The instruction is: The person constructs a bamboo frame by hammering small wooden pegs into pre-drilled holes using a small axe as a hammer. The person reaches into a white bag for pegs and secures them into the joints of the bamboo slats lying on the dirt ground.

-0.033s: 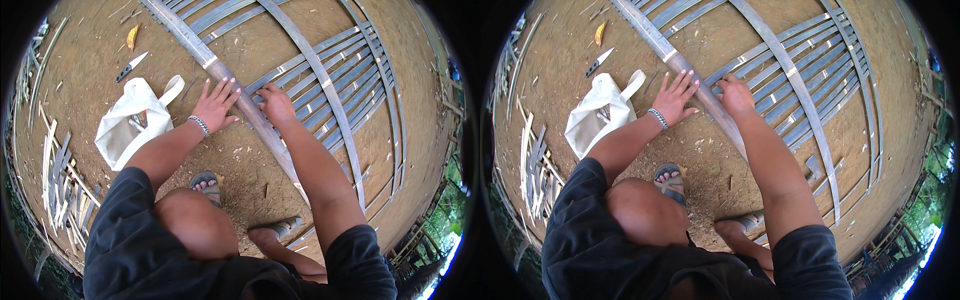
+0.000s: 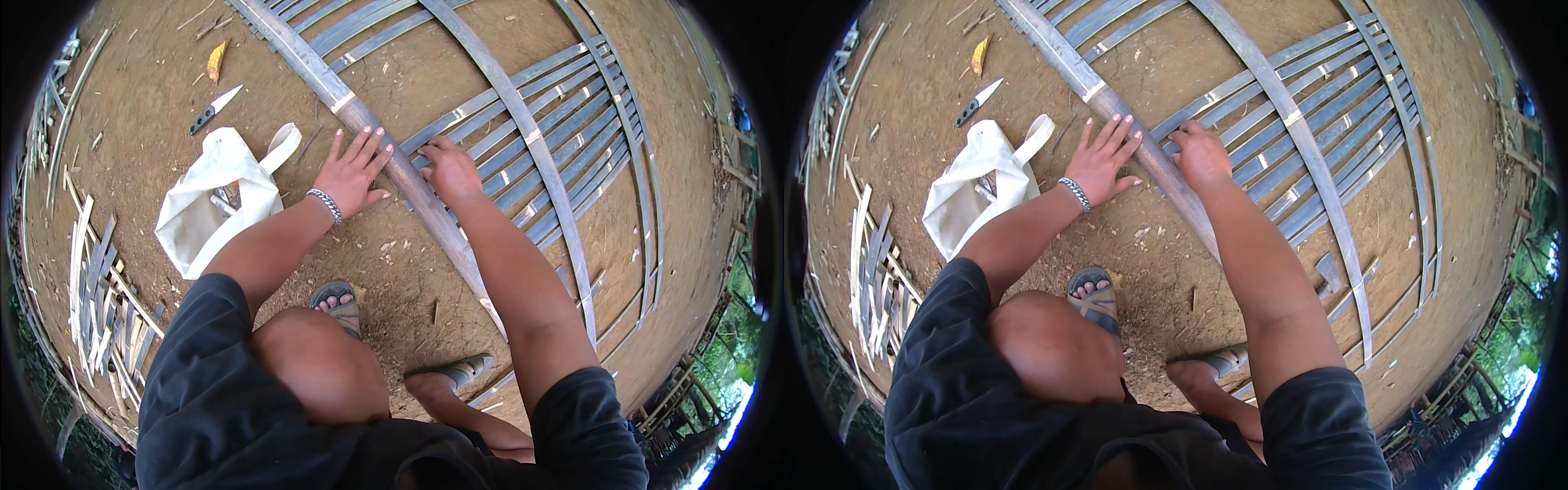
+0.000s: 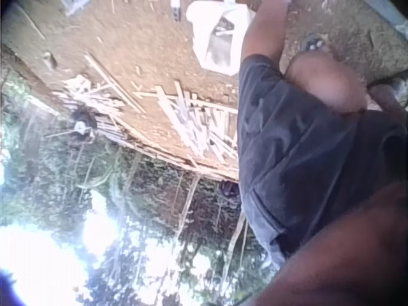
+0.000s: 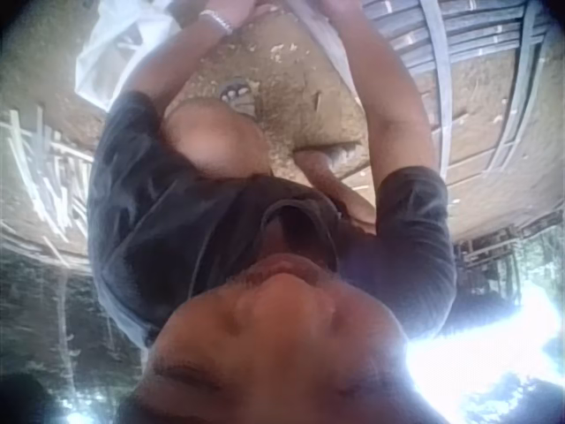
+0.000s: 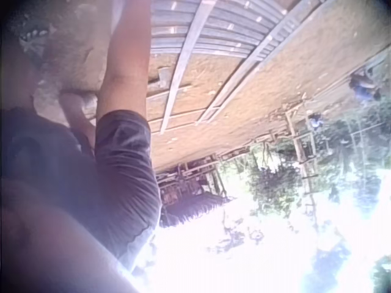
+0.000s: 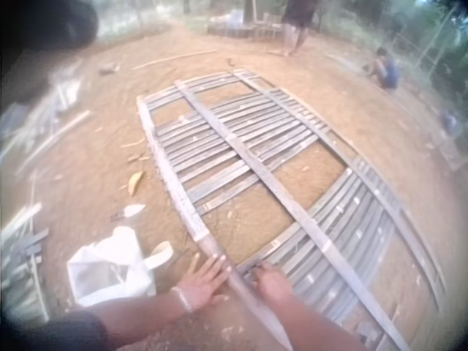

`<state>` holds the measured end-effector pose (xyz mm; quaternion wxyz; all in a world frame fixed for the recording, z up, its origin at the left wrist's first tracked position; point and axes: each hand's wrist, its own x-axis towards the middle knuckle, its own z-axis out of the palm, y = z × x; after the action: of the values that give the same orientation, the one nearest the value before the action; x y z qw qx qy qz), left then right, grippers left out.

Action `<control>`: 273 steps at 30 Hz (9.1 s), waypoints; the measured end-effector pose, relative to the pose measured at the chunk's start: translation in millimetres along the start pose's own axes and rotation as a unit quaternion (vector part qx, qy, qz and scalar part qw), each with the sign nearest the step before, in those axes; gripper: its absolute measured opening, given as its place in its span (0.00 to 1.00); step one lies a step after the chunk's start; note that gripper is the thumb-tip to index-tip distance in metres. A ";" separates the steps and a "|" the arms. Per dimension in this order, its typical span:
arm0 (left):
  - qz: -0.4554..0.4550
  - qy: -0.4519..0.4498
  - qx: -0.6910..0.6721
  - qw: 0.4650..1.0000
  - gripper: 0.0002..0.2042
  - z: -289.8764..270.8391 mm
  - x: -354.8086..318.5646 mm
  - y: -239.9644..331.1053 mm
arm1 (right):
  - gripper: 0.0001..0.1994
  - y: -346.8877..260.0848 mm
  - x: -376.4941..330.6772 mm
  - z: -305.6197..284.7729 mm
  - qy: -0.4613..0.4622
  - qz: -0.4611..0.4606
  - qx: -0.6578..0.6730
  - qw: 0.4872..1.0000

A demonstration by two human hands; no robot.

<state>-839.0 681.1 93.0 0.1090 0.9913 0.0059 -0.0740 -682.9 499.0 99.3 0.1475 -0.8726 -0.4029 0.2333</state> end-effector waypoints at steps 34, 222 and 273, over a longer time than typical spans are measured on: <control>0.017 0.005 -0.034 0.999 0.33 -22.1 10.7 -4.1 | 0.33 -28.3 -73.7 36.0 -0.018 0.053 -0.138 0.989; -0.569 0.320 -0.243 0.717 0.24 -68.6 -233.3 13.9 | 0.22 -249.3 -6.1 60.6 -0.207 -0.345 -0.207 0.892; -0.580 0.310 -0.185 0.731 0.19 -71.3 -275.1 5.3 | 0.15 -303.8 10.4 162.9 -0.205 -0.309 -0.187 0.910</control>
<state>-1100.6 692.6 203.7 0.2183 0.7236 0.6263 0.1912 -955.4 710.3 93.6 -0.0390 -0.6490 -0.7102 0.2699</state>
